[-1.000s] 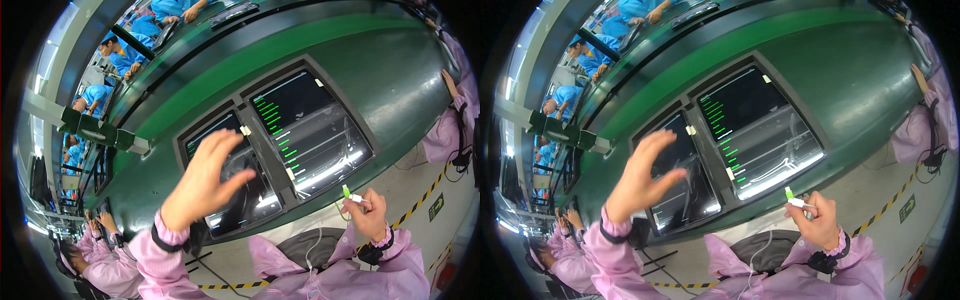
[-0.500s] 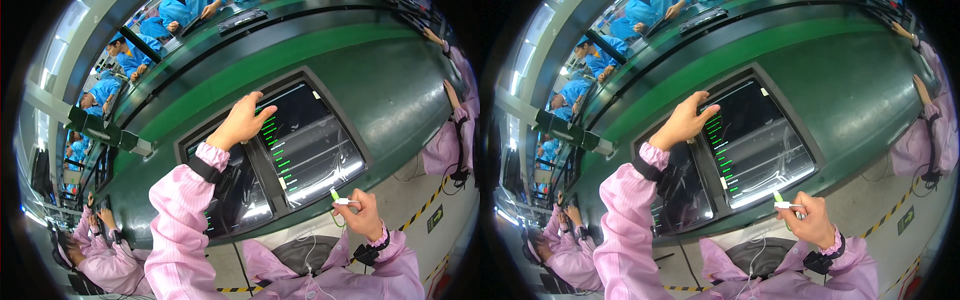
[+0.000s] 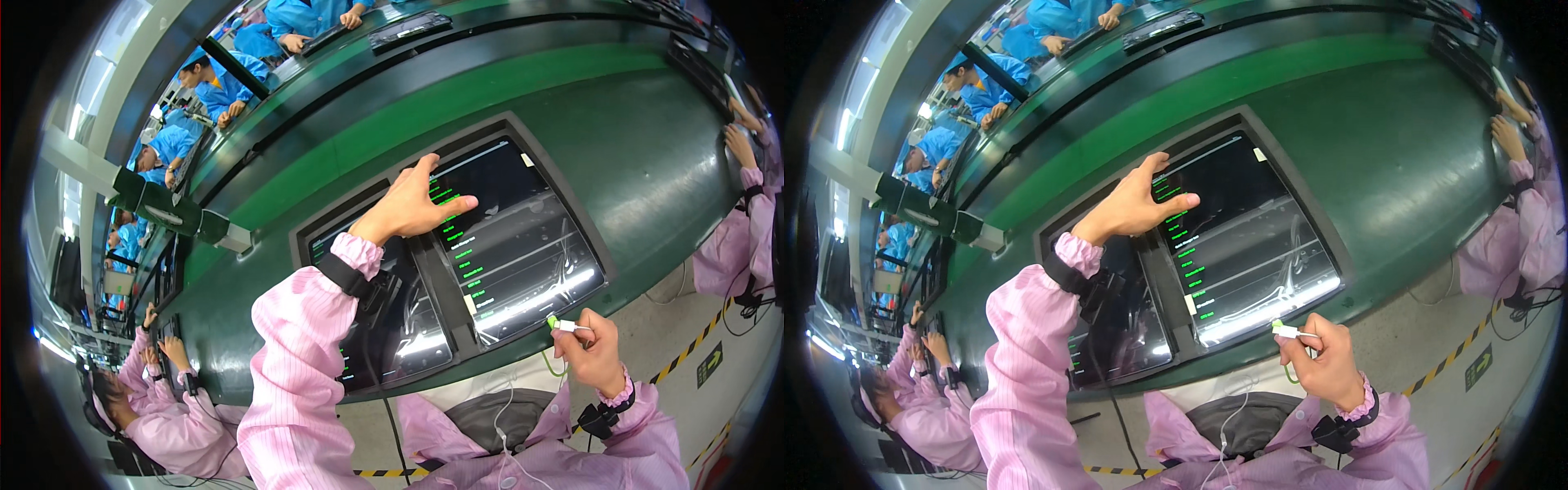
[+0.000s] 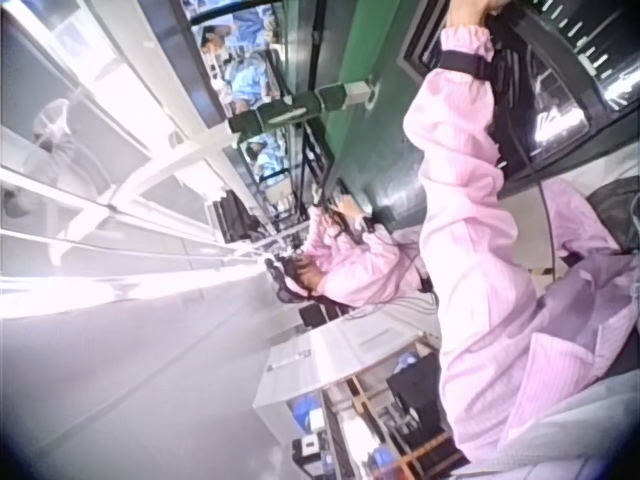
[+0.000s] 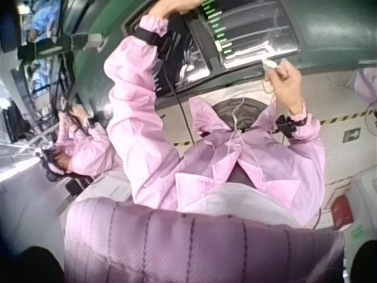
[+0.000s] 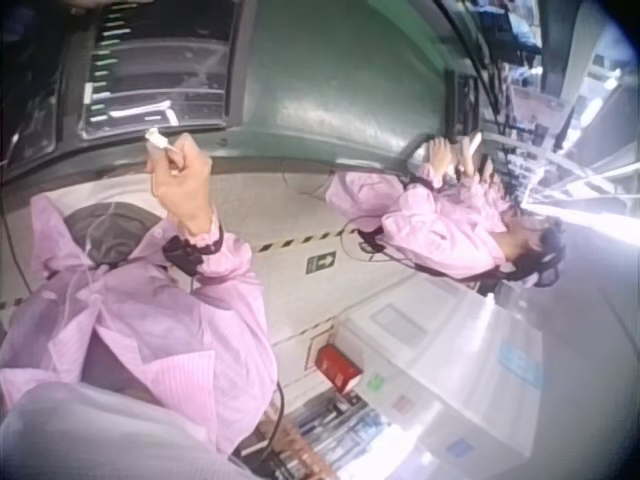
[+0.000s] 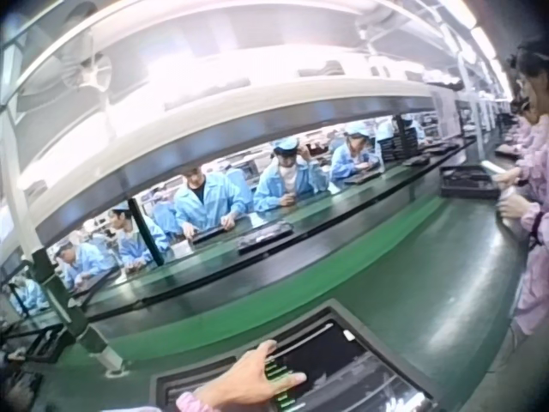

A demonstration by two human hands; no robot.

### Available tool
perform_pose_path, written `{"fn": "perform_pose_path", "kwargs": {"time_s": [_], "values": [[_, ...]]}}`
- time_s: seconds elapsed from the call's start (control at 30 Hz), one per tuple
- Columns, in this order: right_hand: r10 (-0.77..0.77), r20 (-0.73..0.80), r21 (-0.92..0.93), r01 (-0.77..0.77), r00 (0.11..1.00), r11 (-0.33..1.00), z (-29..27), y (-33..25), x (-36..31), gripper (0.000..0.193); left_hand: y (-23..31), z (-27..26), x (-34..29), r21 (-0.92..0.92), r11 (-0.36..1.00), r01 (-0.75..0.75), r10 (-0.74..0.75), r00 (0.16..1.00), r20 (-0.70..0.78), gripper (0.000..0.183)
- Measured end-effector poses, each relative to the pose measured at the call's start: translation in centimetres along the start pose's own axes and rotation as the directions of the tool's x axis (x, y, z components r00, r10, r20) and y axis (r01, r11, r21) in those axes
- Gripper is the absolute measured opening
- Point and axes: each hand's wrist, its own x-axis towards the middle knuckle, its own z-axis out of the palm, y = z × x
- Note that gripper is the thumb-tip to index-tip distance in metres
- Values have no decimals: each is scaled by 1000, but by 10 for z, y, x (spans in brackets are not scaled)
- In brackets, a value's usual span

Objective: Testing and inspecting tablet devices on a factory assembly line.

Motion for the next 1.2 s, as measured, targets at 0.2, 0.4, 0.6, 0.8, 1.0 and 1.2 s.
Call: {"fn": "perform_pose_path", "kwargs": {"time_s": [0.2,0.4,0.6,0.8,1.0,1.2], "values": [[73,-12,104,-72,997,992,5,1,0,33,2,2,-2,-4,999,38,-38,997,61,115],[-110,-156,-119,92,982,989,1,1,-8,20,-3,4,-3,50,998,-33,28,995,100,119],[-381,-81,-378,325,921,867,-5,-34,-16,11,-1,-1,-4,60,997,-48,40,990,135,126],[-21,341,-82,52,940,995,51,-47,-34,7,-19,-32,-48,-124,989,-81,72,994,-77,93],[78,495,10,-96,865,995,123,-29,-34,16,-75,-55,-114,84,982,167,-148,969,-196,79],[55,502,-28,-48,863,998,150,-18,-32,17,-111,-47,-140,-7,970,242,-236,938,-253,71]]}}
